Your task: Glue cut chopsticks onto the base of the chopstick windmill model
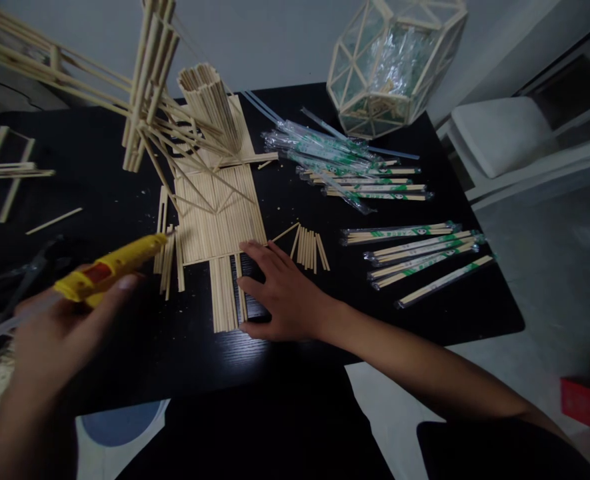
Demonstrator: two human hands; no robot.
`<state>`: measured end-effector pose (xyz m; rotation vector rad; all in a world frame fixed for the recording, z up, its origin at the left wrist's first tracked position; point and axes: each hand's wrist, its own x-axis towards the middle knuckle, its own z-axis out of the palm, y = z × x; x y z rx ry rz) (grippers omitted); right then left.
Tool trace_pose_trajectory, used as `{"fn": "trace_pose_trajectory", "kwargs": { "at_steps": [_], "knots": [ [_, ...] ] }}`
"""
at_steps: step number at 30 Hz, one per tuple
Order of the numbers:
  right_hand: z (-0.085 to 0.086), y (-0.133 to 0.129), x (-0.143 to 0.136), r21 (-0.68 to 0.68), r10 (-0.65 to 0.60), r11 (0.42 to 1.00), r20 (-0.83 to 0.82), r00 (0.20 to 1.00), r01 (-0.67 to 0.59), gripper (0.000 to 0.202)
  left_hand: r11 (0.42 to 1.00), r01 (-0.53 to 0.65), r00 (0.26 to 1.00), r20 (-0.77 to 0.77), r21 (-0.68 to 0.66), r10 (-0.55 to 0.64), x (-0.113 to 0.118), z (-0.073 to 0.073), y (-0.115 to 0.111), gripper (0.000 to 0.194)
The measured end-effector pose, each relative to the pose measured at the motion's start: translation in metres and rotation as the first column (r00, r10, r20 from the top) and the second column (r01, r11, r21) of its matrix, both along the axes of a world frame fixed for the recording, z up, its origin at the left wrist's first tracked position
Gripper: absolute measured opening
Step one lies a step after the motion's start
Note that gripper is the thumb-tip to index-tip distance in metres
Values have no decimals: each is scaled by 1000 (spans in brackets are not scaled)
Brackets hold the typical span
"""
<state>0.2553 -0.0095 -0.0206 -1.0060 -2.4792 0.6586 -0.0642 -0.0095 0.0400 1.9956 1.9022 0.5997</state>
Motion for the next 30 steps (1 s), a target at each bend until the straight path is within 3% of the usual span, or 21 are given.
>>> {"fn": "trace_pose_trajectory", "kwargs": {
  "at_steps": [3, 8, 12, 18, 23, 27, 28, 30],
  "knots": [
    [0, 0, 0, 7, 2, 1000, -3, 1000, -2, 53, 995, -101, 987, -128, 20, 102, -10, 5, 6, 33],
    [0, -1, 1, 23, -3, 1000, 0, 1000, 3, 53, 999, -7, 939, -344, -46, -10, -20, -2, 23, 42],
    [-1, -1, 0, 36, -8, 999, 1, 1000, 8, 53, 998, -40, 867, -498, -56, 7, -22, -13, 34, 54],
    [0, -2, 0, 34, -5, 999, 18, 1000, 4, 55, 992, 44, 767, -633, -116, -108, -32, -13, 41, 54],
    [1, -1, 0, 26, -2, 1000, 27, 1000, 2, 54, 990, 57, 775, -619, -132, -127, -37, -8, 37, 52],
    [1, -1, 1, 28, -2, 1000, 30, 1000, 1, 56, 993, 43, 871, -491, 107, 15, -14, -2, 22, 42],
    [1, -1, 1, 29, -1, 1000, 31, 1000, 1, 57, 983, 90, 908, -420, 161, -15, -5, -2, 17, 34],
    [1, -1, 1, 30, -2, 1000, 40, 999, 1, 57, 943, 268, 940, -267, 196, -211, 18, -5, 7, 21]
  ]
}}
